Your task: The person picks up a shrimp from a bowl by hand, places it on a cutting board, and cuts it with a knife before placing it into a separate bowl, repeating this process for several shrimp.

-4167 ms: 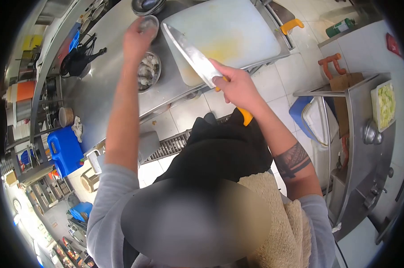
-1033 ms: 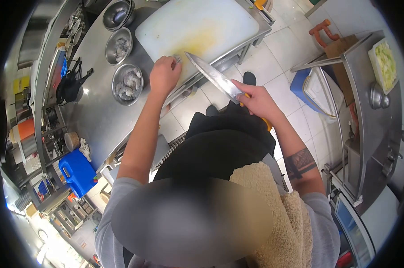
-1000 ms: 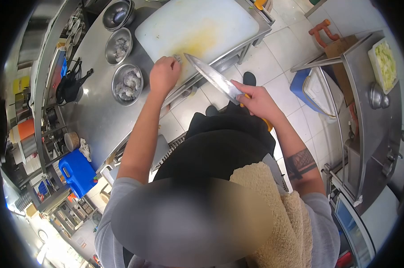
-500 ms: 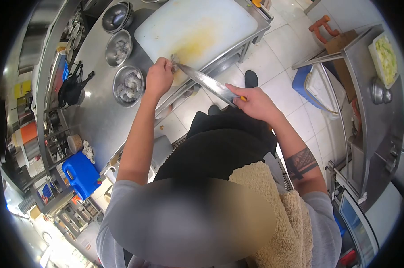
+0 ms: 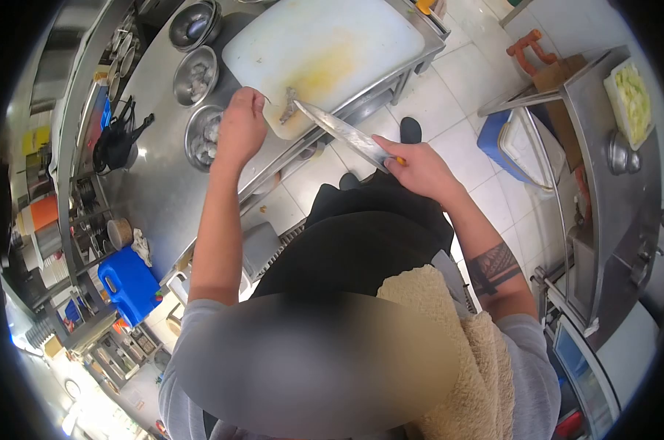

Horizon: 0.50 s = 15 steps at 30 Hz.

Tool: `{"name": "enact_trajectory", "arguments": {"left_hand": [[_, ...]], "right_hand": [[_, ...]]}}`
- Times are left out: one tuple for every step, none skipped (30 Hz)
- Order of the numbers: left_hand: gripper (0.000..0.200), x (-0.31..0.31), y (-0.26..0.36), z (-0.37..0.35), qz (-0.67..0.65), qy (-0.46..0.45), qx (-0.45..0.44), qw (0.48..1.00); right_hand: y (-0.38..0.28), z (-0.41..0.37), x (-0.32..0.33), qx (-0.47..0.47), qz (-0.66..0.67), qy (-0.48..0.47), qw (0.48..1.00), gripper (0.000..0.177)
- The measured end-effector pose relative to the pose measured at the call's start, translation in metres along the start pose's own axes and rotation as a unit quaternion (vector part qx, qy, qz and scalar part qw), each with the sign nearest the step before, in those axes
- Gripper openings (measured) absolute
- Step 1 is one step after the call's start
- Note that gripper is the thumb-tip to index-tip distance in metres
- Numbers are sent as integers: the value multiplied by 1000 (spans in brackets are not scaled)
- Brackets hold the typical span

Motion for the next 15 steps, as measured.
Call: {"name": "enact_trajectory", "arguments": {"left_hand": [[9,13,6,-1,-6,16,-46,999],[5,27,11,-3,-19,20,-42,999],[5,46,16,-7,-16,37,-33,999],[7,68,22,-14,-33,20,-82,996],[9,94,27,-26,-46,8,-127,991],[9,126,31,-41,-33,38,-106,993],[6,156,36,-59,-62,19,-107,992],[3,184,40,-82,-91,1,-108,990],[3,217,41,-108,-79,31,-83,993],[4,254,41,-141,-113,53,-85,988],[4,284,35,-175,-149,72,-92,982],[5,311,22,-213,-208,94,-108,968],[5,336,7,-257,-267,114,-126,949],[7,353,-16,-303,-341,148,-152,916],[9,360,-46,-351,-412,180,-180,875]], "right_hand": [[2,-1,-2,5,-4,-3,1000,58],[9,-1,-4,8,-21,6,1000,58],[13,1,-5,18,-39,12,999,59],[11,3,-4,42,-47,3,998,59],[12,3,-4,2,-6,-11,1000,59],[15,4,-5,-35,32,-30,998,59],[20,8,-9,-31,46,-21,998,59],[5,7,0,-77,61,-58,994,59],[13,12,-4,-49,27,-47,997,59],[10,12,-3,-66,46,-59,995,60],[9,14,-2,-65,74,-70,993,60],[6,15,0,-71,72,-74,992,60],[4,16,-1,-53,64,-89,993,60],[5,19,0,-44,49,-80,995,59],[8,21,2,-38,36,-69,996,59]]}}
Point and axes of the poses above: each hand's wrist, its own z-axis towards the middle knuckle, its own x-axis out of the back of the hand, y = z × x, the point moved 3 cm from there along z, towards the middle knuckle, and after that the axes turned 14 degrees about -z, right-handed, at the moved point
